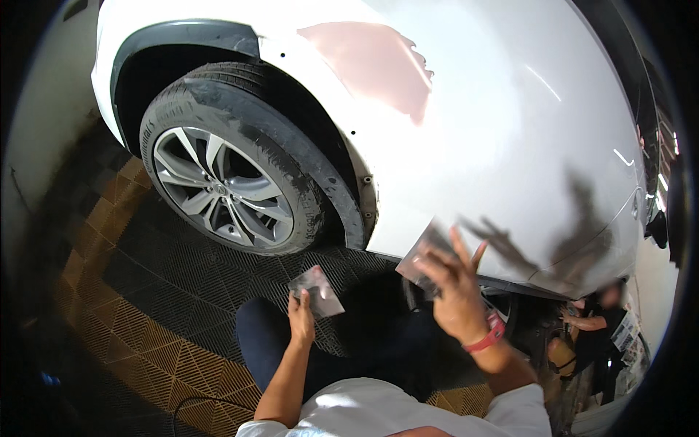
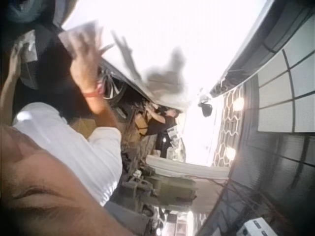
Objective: The person sits on the floor and sands the front bumper of a white car using a sanding block. They move along the side of the vehicle, sanding the area around the front wheel arch and the lower bumper section.
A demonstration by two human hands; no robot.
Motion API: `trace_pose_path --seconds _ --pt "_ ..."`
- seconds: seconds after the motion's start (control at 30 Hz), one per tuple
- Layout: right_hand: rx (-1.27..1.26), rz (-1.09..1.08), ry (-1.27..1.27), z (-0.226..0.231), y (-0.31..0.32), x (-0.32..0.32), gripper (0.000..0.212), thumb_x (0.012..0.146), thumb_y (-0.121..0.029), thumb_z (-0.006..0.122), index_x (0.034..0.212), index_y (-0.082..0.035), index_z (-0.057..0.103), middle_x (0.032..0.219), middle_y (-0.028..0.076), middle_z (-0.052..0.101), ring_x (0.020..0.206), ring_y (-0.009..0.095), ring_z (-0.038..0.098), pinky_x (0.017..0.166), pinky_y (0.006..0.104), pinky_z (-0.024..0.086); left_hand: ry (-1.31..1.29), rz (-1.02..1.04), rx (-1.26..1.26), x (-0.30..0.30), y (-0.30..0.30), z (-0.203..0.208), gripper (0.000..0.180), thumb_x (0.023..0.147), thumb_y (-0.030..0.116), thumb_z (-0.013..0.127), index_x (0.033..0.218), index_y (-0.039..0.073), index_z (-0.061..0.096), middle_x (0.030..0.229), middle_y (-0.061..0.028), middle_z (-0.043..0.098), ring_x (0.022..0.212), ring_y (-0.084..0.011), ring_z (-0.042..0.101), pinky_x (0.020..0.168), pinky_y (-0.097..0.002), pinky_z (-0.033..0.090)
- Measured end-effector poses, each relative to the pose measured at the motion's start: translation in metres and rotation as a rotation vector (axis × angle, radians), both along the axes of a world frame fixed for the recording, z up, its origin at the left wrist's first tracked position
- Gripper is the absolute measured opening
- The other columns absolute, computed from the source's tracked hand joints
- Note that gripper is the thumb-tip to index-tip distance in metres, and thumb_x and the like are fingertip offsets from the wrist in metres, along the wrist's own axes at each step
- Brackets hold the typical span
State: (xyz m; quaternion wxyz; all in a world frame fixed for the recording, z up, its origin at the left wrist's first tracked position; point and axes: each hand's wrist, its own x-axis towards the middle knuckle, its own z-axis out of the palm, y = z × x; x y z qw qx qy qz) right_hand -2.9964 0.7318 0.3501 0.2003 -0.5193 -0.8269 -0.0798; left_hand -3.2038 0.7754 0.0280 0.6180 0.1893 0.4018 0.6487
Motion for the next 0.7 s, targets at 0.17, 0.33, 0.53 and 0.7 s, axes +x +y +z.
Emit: trace_pose_path --seconds 0.17,0.33,0.53,0.7 --pt "-0.182 0.015 -0.104 -0.093 -0.008 -0.002 0.060 0.080 0.006 0.059 0.128 -0.029 0.071 0.137 0.002 0.056 0.143 0.037 0.040 0.115 0.0796 0.005 0.403 -0.336 0.196 0.013 -0.031 0.106 0.053 0.111 0.038 0.047 0.145 -0.003 0.048 0.135 -0.0109 0.059 0.123 -0.0201 0.053 0.109 -0.0325 0.039" --pt "-0.227 0.262 -0.113 -0.141 -0.026 0.006 0.034 0.087 -0.012 0.067 0.115 -0.028 0.075 0.136 0.004 0.056 0.140 0.036 0.042 0.115 0.0784 0.015 0.423 -0.171 0.124 0.018 -0.039 0.119 0.056 0.111 0.041 0.044 0.145 -0.004 0.047 0.137 -0.0160 0.058 0.124 -0.0223 0.053 0.109 -0.0332 0.039" --pt "-0.155 0.344 0.022 -0.088 -0.029 0.014 0.053 0.087 -0.005 0.065 0.130 -0.036 0.066 0.136 0.005 0.056 0.147 0.036 0.034 0.114 0.0800 0.015 -0.086 0.180 0.066 0.028 -0.023 0.092 0.039 0.110 0.030 0.051 0.137 0.002 0.053 0.125 -0.0083 0.062 0.113 -0.0200 0.059 0.102 -0.0335 0.046" --pt "-0.041 0.443 0.117 -0.129 -0.001 0.029 0.064 0.090 0.002 0.057 0.151 -0.005 0.035 0.140 0.038 0.046 0.127 0.053 0.055 0.089 0.0447 0.060 -0.173 -0.015 0.056 0.047 -0.025 0.136 0.033 0.108 0.022 0.053 0.135 0.004 0.055 0.122 -0.0073 0.066 0.107 -0.0192 0.065 0.095 -0.0346 0.054"
